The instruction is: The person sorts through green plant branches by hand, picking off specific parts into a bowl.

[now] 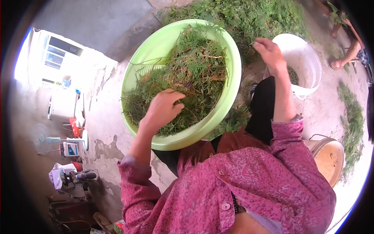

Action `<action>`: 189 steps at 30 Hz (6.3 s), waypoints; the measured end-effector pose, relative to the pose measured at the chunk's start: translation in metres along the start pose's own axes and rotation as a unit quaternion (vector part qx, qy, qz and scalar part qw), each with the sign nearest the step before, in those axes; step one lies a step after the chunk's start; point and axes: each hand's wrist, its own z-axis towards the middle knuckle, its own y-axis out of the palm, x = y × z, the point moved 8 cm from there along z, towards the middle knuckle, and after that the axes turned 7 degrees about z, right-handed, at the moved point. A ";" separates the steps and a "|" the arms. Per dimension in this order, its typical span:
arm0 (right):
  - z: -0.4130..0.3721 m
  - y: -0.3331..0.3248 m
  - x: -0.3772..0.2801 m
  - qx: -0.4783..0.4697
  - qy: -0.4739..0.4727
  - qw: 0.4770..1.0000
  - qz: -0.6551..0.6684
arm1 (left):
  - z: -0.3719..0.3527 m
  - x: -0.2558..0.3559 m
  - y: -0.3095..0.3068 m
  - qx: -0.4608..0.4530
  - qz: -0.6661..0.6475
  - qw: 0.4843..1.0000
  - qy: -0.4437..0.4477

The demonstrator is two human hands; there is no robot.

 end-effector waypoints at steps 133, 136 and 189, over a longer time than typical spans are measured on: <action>-0.019 0.099 0.037 -0.250 -0.092 0.897 -0.352 | 0.016 0.038 0.089 -0.073 0.109 0.966 0.221; -0.021 0.102 0.038 -0.248 -0.106 0.910 -0.316 | 0.013 0.044 0.100 -0.073 0.116 0.946 0.294; -0.024 0.106 0.027 -0.292 -0.132 0.878 -0.356 | 0.010 -0.007 0.030 -0.126 -0.065 0.983 0.120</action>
